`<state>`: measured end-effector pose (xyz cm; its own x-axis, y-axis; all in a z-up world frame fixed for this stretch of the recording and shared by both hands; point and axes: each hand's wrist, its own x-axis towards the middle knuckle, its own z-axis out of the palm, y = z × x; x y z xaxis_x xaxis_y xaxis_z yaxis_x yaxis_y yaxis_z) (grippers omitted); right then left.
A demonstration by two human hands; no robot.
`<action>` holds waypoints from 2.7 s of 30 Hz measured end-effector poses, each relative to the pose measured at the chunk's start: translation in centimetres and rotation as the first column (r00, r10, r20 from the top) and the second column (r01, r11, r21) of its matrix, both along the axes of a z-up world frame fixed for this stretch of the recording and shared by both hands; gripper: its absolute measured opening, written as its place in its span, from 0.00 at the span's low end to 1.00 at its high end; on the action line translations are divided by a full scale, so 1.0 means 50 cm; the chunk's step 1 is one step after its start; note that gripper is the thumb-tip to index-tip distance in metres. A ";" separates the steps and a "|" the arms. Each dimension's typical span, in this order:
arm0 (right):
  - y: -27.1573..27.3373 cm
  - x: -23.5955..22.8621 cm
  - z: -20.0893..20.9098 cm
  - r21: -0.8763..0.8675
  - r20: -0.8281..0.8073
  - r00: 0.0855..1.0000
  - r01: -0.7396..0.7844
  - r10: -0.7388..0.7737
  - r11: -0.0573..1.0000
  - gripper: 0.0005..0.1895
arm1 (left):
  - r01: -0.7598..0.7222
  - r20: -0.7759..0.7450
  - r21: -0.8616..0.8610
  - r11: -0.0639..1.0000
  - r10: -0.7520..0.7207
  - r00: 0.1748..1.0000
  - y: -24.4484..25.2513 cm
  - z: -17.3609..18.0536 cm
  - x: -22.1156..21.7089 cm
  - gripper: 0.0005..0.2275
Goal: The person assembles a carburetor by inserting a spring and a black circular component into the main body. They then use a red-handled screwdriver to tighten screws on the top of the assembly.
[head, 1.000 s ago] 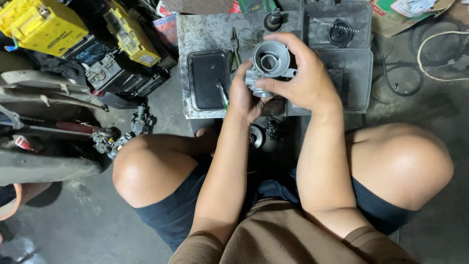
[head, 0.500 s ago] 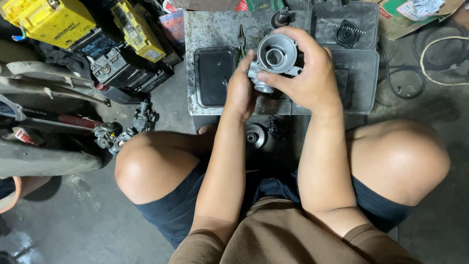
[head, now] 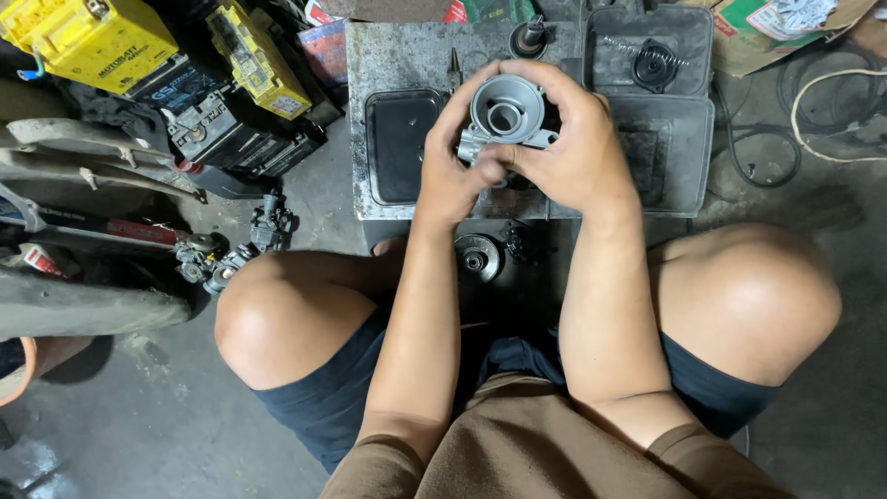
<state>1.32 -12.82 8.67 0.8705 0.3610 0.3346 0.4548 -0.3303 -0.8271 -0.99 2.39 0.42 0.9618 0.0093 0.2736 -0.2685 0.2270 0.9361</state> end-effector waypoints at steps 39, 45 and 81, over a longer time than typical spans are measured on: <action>-0.184 0.159 -0.262 -0.581 -0.073 0.825 0.421 -0.560 0.696 0.17 | -0.090 -0.105 0.166 0.982 0.108 0.989 -0.012 0.007 0.030 0.27; -0.241 0.208 -0.304 -0.591 0.051 0.814 0.492 -0.579 0.639 0.16 | -0.121 -0.045 0.169 0.978 0.131 0.990 -0.030 0.023 0.031 0.28; -0.329 0.274 -0.398 -0.801 0.010 0.692 0.438 -0.721 0.409 0.10 | -0.147 -0.044 0.260 0.954 0.164 0.986 -0.056 0.031 0.034 0.26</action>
